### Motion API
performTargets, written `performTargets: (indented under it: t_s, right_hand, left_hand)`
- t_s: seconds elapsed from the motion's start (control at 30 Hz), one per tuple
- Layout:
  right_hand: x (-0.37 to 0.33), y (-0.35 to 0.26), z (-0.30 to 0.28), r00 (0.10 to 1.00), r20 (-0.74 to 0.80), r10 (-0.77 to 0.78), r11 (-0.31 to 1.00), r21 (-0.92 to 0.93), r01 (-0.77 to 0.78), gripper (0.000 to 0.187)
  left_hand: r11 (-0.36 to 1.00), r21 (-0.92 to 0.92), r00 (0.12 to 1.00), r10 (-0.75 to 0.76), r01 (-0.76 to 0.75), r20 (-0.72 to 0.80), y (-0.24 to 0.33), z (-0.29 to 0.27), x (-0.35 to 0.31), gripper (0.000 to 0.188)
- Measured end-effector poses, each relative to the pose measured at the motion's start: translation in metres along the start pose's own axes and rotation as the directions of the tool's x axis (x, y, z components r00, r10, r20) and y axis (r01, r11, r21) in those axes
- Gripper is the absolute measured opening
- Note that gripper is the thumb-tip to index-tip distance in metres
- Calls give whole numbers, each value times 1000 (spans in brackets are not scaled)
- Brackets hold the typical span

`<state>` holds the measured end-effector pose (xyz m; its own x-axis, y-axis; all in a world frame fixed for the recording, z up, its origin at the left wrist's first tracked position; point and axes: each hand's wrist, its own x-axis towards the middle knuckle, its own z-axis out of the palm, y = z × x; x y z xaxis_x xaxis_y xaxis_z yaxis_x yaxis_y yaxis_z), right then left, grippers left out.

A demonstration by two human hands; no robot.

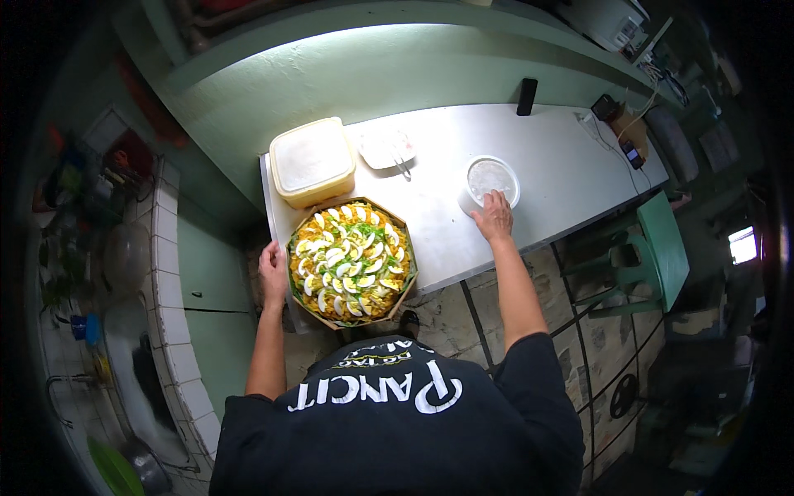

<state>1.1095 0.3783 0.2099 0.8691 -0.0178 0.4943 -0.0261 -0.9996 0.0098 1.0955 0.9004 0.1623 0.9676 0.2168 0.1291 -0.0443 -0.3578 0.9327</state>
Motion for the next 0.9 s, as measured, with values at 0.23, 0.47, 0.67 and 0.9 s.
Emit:
performTargets:
  t_s: [0.23, 0.47, 0.67, 0.9]
  right_hand:
    - [0, 36, 12, 945, 307, -110, 993, -13, 119, 25]
    - [-32, -44, -60, 907, 303, -294, 944, 240, 226, 13]
    - [-24, 0, -105, 999, -8, 37, 846, 532, -27, 13]
    - [-21, 138, -66, 547, -144, 824, 449, 755, -477, 17]
  left_hand:
    - [965, -251, 850, 63, 83, 523, 133, 131, -32, 32]
    - [876, 159, 208, -279, 456, 938, 141, 227, -81, 51]
    - [631, 343, -33, -450, 696, 893, 134, 297, -69, 90]
    - [491, 273, -79, -380, 827, 922, 107, 326, -56, 76]
